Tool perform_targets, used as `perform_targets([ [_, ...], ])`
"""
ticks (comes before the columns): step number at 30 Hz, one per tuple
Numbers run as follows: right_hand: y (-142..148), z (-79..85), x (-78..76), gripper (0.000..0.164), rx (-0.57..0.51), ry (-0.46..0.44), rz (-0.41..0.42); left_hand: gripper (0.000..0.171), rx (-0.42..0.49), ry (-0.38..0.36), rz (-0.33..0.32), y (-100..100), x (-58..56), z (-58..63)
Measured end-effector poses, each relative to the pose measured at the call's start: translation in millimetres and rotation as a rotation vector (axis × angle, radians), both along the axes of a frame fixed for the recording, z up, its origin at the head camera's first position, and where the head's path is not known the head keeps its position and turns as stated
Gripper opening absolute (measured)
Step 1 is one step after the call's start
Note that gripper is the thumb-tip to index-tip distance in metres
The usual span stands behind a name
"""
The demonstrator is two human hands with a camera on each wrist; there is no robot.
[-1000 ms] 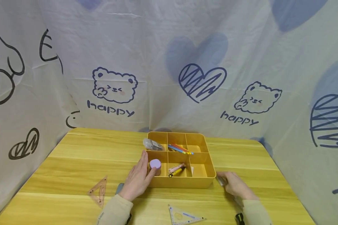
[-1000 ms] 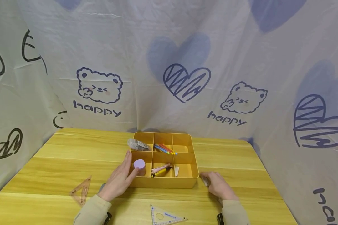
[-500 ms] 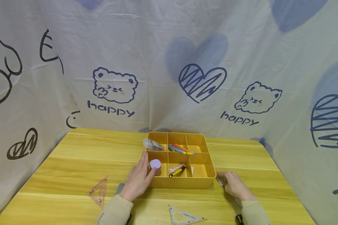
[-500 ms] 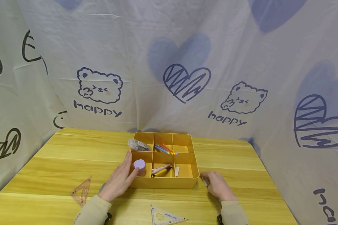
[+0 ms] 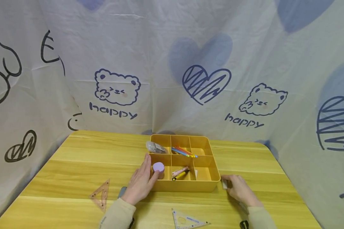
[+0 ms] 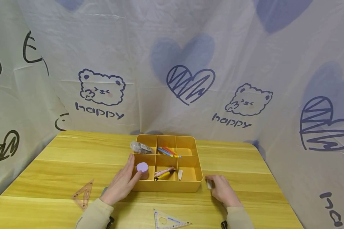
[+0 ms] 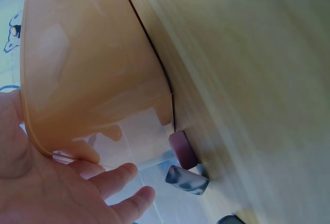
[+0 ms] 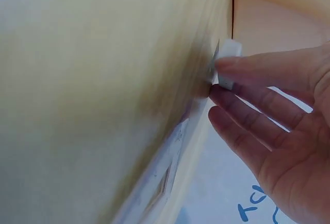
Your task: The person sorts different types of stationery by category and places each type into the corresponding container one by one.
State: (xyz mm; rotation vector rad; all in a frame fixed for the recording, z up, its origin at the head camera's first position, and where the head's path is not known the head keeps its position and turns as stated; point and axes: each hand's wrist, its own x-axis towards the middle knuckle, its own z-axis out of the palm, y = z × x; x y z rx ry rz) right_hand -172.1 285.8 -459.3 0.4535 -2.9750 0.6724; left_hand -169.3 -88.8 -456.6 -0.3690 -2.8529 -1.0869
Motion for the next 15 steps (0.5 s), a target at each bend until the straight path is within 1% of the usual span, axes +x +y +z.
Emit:
perform_targets([
  [1,-0.6,0.6,1.0,0.046,-0.016,-0.018,-0.019,0.075,0.002,-0.002,0.000,0.0,0.1,0.2],
  [4,-1.7,1.1,2.9,0.037,-0.060,-0.027,-0.044,0.075,0.005,0.002,-0.003,0.0,0.9,0.8],
  [7,-2.6,1.4,4.5,0.034,-0.099,-0.012,-0.065,0.075,0.003,0.000,-0.001,0.1,1.0,0.6],
  [15,-5.7,4.2,7.2,0.038,-0.162,0.006,-0.136,0.075,0.003,-0.005,0.003,0.3,0.4,0.5],
])
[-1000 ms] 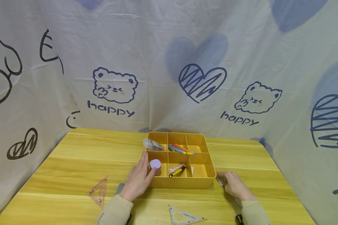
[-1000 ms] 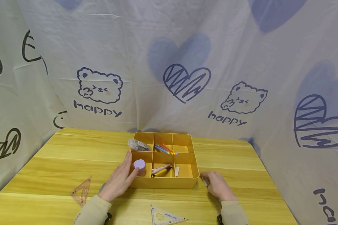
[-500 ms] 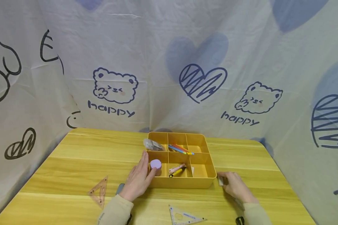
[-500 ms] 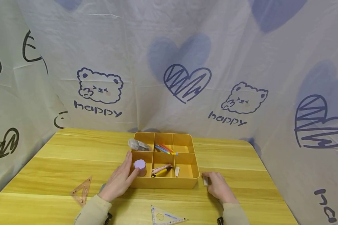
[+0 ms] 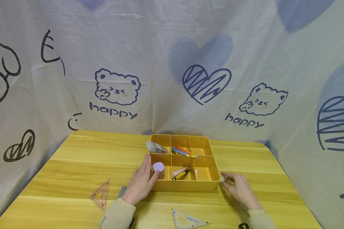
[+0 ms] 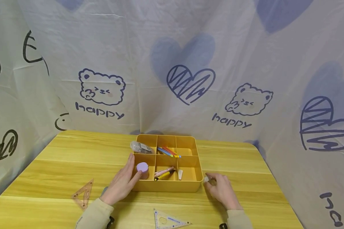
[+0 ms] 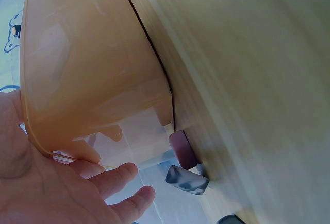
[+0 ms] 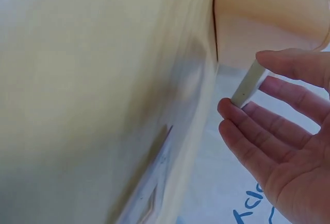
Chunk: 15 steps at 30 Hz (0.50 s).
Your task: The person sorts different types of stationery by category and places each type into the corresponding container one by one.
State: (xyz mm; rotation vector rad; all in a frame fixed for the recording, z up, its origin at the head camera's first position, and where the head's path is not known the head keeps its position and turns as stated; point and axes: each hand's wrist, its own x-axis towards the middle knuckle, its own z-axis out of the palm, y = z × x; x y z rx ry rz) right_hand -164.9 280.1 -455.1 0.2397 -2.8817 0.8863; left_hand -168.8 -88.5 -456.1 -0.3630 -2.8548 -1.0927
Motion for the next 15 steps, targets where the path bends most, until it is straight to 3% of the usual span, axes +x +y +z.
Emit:
perform_targets([
  [5,-3,6.1,0.6,0.040,-0.050,0.051,-0.060,0.075,-0.005,0.004,-0.002,0,1.0,0.7],
  [15,-15,13.3,-0.6,0.037,-0.144,0.324,-0.093,0.075,-0.006,0.006,-0.009,0,3.6,2.5],
])
